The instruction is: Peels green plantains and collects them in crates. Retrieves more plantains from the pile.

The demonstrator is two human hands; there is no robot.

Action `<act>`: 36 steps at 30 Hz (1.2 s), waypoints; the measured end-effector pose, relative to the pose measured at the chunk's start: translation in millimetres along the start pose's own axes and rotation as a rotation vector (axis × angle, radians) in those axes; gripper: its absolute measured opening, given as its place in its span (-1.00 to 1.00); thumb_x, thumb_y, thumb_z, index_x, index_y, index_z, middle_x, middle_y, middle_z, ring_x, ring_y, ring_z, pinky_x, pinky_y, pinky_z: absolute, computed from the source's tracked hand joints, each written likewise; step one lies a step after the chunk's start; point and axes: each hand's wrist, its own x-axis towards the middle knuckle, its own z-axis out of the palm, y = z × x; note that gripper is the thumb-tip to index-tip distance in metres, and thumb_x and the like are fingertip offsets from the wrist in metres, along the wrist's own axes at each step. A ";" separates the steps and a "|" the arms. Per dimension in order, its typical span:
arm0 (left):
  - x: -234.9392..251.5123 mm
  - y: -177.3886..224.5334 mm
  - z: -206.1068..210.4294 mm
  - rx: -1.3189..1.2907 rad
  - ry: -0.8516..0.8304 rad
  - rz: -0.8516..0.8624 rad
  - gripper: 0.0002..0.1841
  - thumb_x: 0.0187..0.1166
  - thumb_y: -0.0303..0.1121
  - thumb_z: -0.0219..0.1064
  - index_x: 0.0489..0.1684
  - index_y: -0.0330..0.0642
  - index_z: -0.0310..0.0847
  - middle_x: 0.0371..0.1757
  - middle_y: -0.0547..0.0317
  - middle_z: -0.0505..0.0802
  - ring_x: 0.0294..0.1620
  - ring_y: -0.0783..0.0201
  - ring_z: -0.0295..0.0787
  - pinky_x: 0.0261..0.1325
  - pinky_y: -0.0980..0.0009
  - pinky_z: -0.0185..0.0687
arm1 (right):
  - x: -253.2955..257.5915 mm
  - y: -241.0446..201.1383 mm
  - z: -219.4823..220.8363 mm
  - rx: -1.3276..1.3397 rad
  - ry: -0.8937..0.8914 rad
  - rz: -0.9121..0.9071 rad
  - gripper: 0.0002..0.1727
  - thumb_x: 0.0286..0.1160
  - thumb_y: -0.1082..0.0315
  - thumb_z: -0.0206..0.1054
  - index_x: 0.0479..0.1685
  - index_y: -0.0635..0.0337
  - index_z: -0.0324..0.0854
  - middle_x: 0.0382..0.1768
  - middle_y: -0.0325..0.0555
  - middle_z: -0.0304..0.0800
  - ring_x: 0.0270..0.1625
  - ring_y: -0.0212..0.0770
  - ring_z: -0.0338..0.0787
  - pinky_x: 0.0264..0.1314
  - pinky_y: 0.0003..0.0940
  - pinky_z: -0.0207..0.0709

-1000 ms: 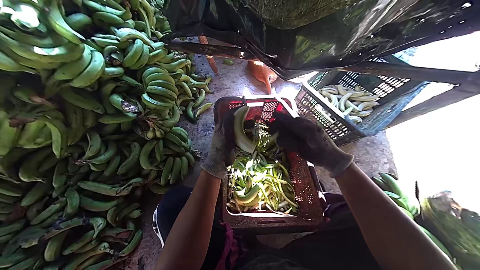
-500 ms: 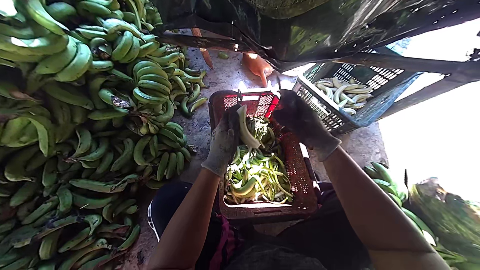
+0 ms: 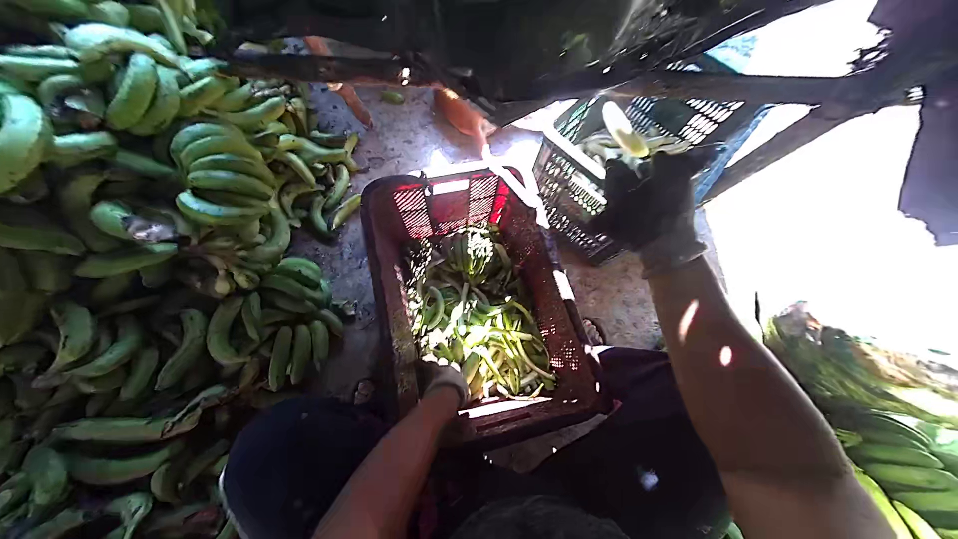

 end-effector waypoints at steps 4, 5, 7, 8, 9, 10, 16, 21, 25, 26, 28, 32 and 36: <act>35.5 15.7 27.6 -0.144 0.236 -0.199 -0.04 -0.02 0.29 0.54 0.45 -0.16 0.57 0.48 -0.23 0.64 0.52 -0.20 0.53 0.45 -0.19 0.48 | -49.6 17.6 10.7 -0.239 -0.277 -0.016 -0.56 0.90 0.13 -0.12 0.58 0.09 0.33 0.30 -0.04 0.72 0.15 -0.17 0.82 0.19 -0.24 0.72; 35.7 13.0 20.5 -0.160 0.220 -0.177 -0.16 0.07 0.22 0.52 0.37 -0.13 0.63 0.41 -0.19 0.70 0.46 -0.18 0.59 0.38 -0.20 0.53 | -58.6 21.0 17.5 -0.356 -0.354 0.023 -0.57 0.88 0.18 -0.08 0.59 0.09 0.32 0.34 -0.02 0.69 0.16 -0.14 0.82 0.19 -0.19 0.73; 27.4 -1.7 2.9 -0.200 0.098 -0.106 -0.36 0.42 0.11 0.37 0.30 -0.24 0.66 0.37 -0.24 0.73 0.45 -0.18 0.62 0.41 -0.21 0.51 | -63.8 33.8 31.7 -0.648 -0.410 0.093 -0.57 0.84 0.25 0.08 0.60 0.12 0.33 0.21 0.00 0.74 0.05 -0.17 0.85 0.12 -0.17 0.76; 20.9 -12.0 -11.7 -0.256 0.081 -0.063 -0.40 0.55 0.07 0.29 0.30 -0.32 0.64 0.38 -0.28 0.71 0.47 -0.19 0.61 0.44 -0.21 0.49 | -57.9 43.4 33.5 -0.855 -0.449 0.066 -0.57 0.79 0.26 0.19 0.56 0.15 0.40 0.09 0.02 0.78 -0.02 -0.15 0.85 0.07 -0.14 0.77; 11.9 -22.6 -27.3 -0.341 0.126 -0.013 -0.41 0.59 0.08 0.26 0.23 -0.34 0.67 0.34 -0.29 0.74 0.44 -0.19 0.64 0.43 -0.22 0.50 | -56.5 51.2 33.3 -1.055 -0.500 0.001 -0.56 0.73 0.23 0.29 0.52 0.11 0.46 -0.02 0.10 0.80 -0.10 -0.05 0.82 -0.02 0.00 0.71; 1.7 -31.4 -42.8 -0.426 0.194 0.038 -0.39 0.61 0.13 0.23 0.26 -0.31 0.64 0.30 -0.28 0.75 0.39 -0.20 0.67 0.39 -0.24 0.51 | -56.3 57.0 33.1 -1.191 -0.567 -0.023 -0.53 0.69 0.17 0.33 0.53 0.04 0.47 -0.06 0.11 0.81 -0.11 0.01 0.82 -0.03 0.10 0.69; -94.6 -63.7 -132.4 -0.553 0.680 0.231 -0.38 0.57 0.08 0.36 0.49 -0.14 0.52 0.19 -0.21 0.80 0.25 -0.20 0.73 0.34 -0.27 0.53 | -74.9 85.7 47.3 -1.252 -0.664 0.012 -0.48 0.66 0.04 0.33 0.52 0.03 0.47 0.01 0.05 0.79 0.00 -0.06 0.80 0.13 0.09 0.66; -143.3 -93.9 -156.6 -1.071 1.063 0.490 -0.46 0.59 0.03 0.33 0.40 -0.12 0.50 -0.05 0.02 0.80 -0.13 0.16 0.77 -0.06 0.05 0.71 | -92.8 103.2 62.7 -1.149 -0.842 -0.355 -0.26 0.52 0.21 0.45 0.72 0.18 0.35 0.68 0.03 0.43 0.71 -0.14 0.41 0.77 -0.13 0.26; -149.0 -101.6 -161.7 -1.743 0.991 0.779 -0.50 0.58 0.11 0.29 0.44 0.17 0.50 -0.13 0.24 0.78 -0.34 0.38 0.70 -0.35 0.38 0.66 | -97.5 130.4 63.2 -1.252 -0.917 -0.567 -0.28 0.42 0.18 0.48 0.70 -0.14 0.47 0.81 0.08 0.20 0.84 0.14 0.15 0.77 0.13 0.21; -141.9 -108.0 -163.0 -1.872 0.961 0.967 -0.59 0.66 0.10 0.19 0.31 0.14 0.54 -0.24 0.27 0.75 -0.43 0.40 0.66 -0.44 0.43 0.64 | -95.7 134.0 58.7 -1.280 -0.921 -0.504 -0.31 0.44 0.19 0.48 0.67 -0.17 0.50 0.79 0.04 0.24 0.81 0.09 0.22 0.75 0.09 0.27; -135.5 -124.4 -171.7 -2.083 0.863 1.404 -0.49 0.80 0.15 -0.24 -0.05 0.11 0.61 -0.46 0.34 0.68 -0.54 0.42 0.61 -0.48 0.43 0.64 | -86.3 144.2 40.5 -1.368 -0.961 -0.315 -0.40 0.56 0.15 0.37 0.65 -0.15 0.50 0.70 -0.07 0.41 0.71 -0.06 0.43 0.70 -0.01 0.38; -134.6 -131.1 -182.3 -2.098 0.789 1.677 -0.37 0.78 0.26 -0.37 0.14 0.09 0.55 -0.10 0.26 0.73 -0.14 0.33 0.75 -0.13 0.36 0.77 | -90.0 130.8 58.0 -1.073 -0.725 0.211 -0.53 0.68 0.17 0.32 0.51 0.11 0.52 0.18 -0.09 0.75 0.07 -0.27 0.75 0.14 -0.23 0.65; -143.2 -100.0 -162.2 -1.798 0.804 1.230 -0.57 0.63 0.12 0.26 0.32 0.15 0.57 -0.14 0.33 0.82 -0.32 0.49 0.72 -0.39 0.56 0.66 | -74.5 122.9 70.9 -0.174 -0.787 0.280 -0.35 0.60 -0.01 0.33 0.55 0.21 0.44 0.36 0.18 0.71 0.37 0.11 0.75 0.43 0.07 0.65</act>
